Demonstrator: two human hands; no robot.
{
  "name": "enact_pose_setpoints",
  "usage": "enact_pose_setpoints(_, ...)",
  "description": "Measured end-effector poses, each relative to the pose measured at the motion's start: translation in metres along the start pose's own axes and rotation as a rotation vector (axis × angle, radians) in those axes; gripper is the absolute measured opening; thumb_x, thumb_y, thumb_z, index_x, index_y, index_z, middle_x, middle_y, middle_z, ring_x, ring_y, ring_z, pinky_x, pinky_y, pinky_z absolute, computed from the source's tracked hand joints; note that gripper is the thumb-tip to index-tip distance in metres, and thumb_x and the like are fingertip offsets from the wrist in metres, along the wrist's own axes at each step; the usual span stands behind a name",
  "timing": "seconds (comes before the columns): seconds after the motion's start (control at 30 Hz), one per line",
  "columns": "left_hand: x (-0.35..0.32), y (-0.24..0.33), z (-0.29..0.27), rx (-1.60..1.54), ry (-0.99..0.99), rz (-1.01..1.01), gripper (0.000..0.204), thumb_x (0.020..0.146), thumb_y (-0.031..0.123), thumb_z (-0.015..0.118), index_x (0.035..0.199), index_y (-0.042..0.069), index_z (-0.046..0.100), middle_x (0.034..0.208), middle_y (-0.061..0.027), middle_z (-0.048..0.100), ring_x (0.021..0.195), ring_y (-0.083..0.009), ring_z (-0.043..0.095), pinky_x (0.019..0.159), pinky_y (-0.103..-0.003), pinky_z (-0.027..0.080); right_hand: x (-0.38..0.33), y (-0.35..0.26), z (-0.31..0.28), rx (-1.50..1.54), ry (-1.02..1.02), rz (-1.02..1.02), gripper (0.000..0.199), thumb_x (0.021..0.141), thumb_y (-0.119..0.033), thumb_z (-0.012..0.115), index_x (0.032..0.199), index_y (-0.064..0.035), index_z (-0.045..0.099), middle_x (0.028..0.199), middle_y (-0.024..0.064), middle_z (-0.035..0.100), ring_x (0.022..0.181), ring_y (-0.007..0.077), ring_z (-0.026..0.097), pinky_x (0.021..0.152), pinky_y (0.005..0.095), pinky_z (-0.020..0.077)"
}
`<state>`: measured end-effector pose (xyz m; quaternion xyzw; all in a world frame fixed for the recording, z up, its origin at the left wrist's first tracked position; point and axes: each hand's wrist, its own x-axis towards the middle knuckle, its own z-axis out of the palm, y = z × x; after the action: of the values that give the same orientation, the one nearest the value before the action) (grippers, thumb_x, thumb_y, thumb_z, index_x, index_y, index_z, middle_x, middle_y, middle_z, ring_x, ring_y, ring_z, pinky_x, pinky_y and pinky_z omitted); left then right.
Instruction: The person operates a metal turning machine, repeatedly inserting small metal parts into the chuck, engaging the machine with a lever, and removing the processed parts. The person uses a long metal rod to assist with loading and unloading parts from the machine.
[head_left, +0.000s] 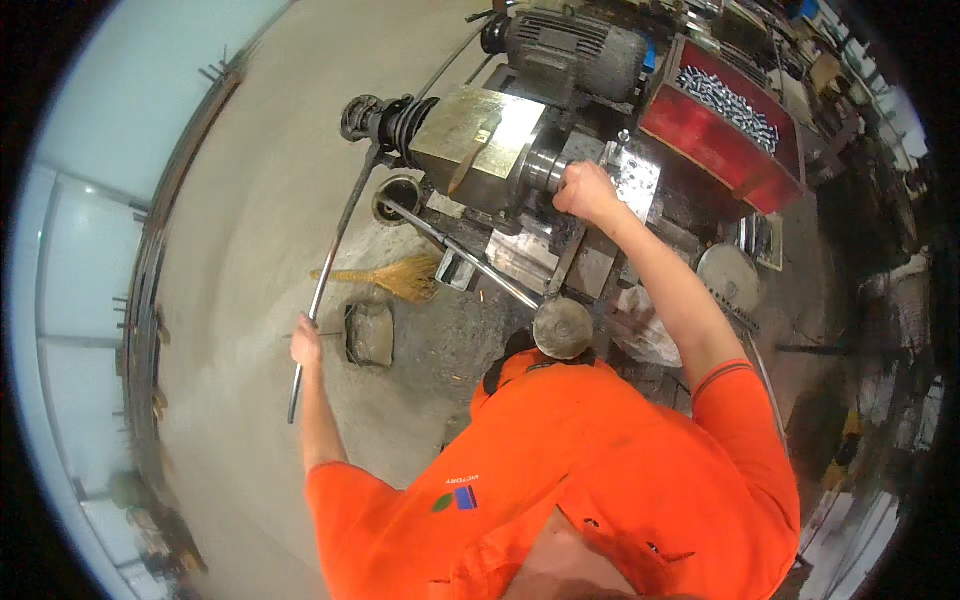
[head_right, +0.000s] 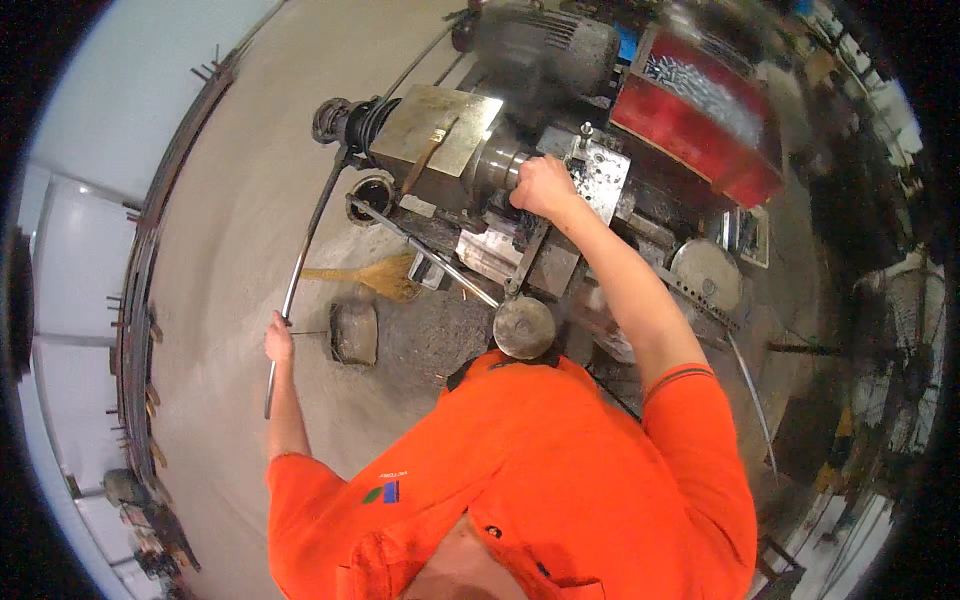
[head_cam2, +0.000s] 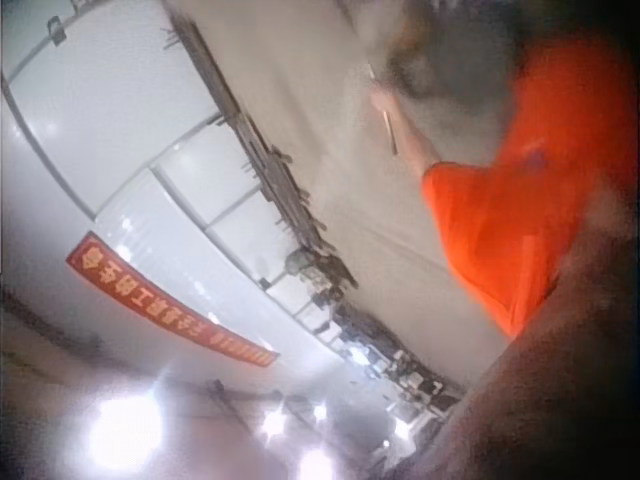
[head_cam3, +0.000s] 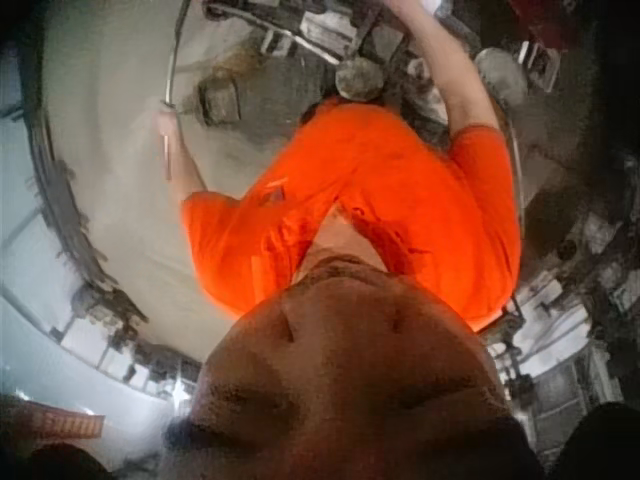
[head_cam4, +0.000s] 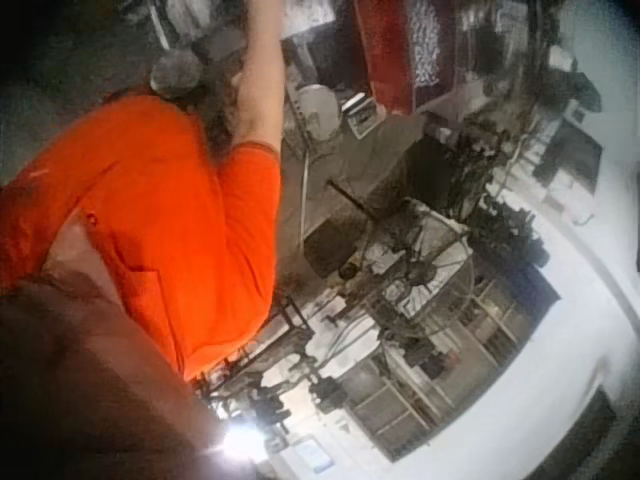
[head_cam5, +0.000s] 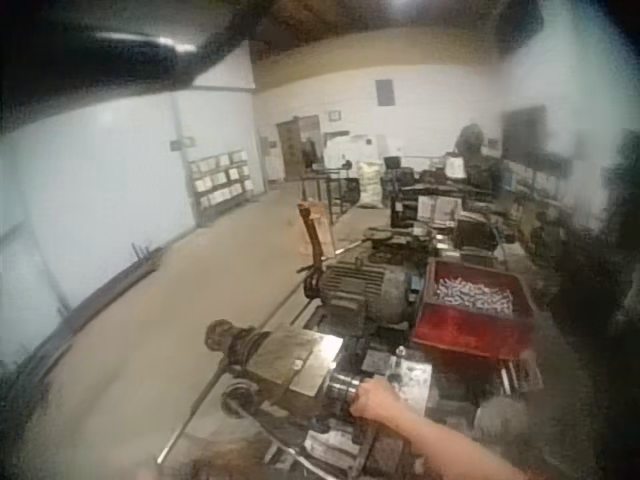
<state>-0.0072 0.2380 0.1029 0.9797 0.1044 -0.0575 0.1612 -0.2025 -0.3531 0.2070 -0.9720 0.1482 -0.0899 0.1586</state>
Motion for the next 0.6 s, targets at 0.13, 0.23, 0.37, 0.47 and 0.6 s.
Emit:
enact_pose_setpoints(0.13, -0.067, 0.031, 0.009, 0.169, 0.088, 0.034, 0.058, 0.089, 0.053, 0.029, 0.09, 0.007, 0.065, 0.076, -0.0165, 0.064, 0.077, -0.0363, 0.062, 0.068, -0.046, 0.046, -0.001, 0.001, -0.003, -0.07, -0.137, 0.057, 0.026, 0.055, -0.02, 0.055, 0.066, 0.002, 0.065, 0.079, 0.0212, 0.063, 0.08, 0.0376, 0.058, 0.074, 0.0415, 0.0487)
enact_pose_setpoints(0.23, -0.14, 0.072, 0.027, 0.088, 0.163, 0.122, 0.058, 0.089, 0.054, 0.031, 0.089, 0.007, 0.065, 0.082, -0.0178, 0.064, 0.08, -0.0415, 0.06, 0.069, -0.049, 0.046, -0.001, 0.007, 0.004, -0.155, -0.134, 0.052, 0.027, 0.059, -0.02, 0.057, 0.073, 0.0005, 0.066, 0.083, 0.018, 0.064, 0.088, 0.0326, 0.058, 0.08, 0.0382, 0.0471)
enact_pose_setpoints(0.37, -0.164, 0.083, 0.013, -0.108, 0.001, 0.049, 0.058, 0.088, 0.053, 0.035, 0.084, 0.003, 0.065, 0.082, -0.0223, 0.063, 0.081, -0.041, 0.059, 0.072, -0.048, 0.046, -0.012, 0.018, -0.01, -0.287, -0.065, -0.007, 0.027, 0.06, -0.024, 0.057, 0.072, -0.0013, 0.066, 0.078, 0.0151, 0.064, 0.082, 0.031, 0.058, 0.073, 0.0374, 0.0453)
enact_pose_setpoints(0.47, -0.138, 0.074, 0.001, 0.125, -0.158, 0.245, 0.05, 0.085, 0.049, 0.045, 0.087, 0.003, 0.065, 0.079, -0.0225, 0.062, 0.08, -0.0379, 0.06, 0.07, -0.046, 0.046, -0.018, 0.053, -0.069, -0.318, 0.082, -0.057, 0.026, 0.058, -0.027, 0.059, 0.066, -0.0028, 0.065, 0.073, 0.0146, 0.062, 0.078, 0.0328, 0.057, 0.071, 0.0389, 0.0458)
enact_pose_setpoints(0.6, -0.163, 0.183, -0.07, 0.225, -0.148, 0.618, 0.034, 0.082, 0.033, 0.058, 0.097, 0.004, 0.062, 0.076, -0.0199, 0.062, 0.072, -0.0336, 0.061, 0.064, -0.04, 0.047, -0.035, 0.08, -0.144, -0.264, 0.541, 0.103, 0.045, 0.057, -0.017, 0.063, 0.101, -0.0079, 0.062, 0.12, 0.0179, 0.046, 0.1, 0.0368, 0.048, 0.086, 0.0427, 0.0427)
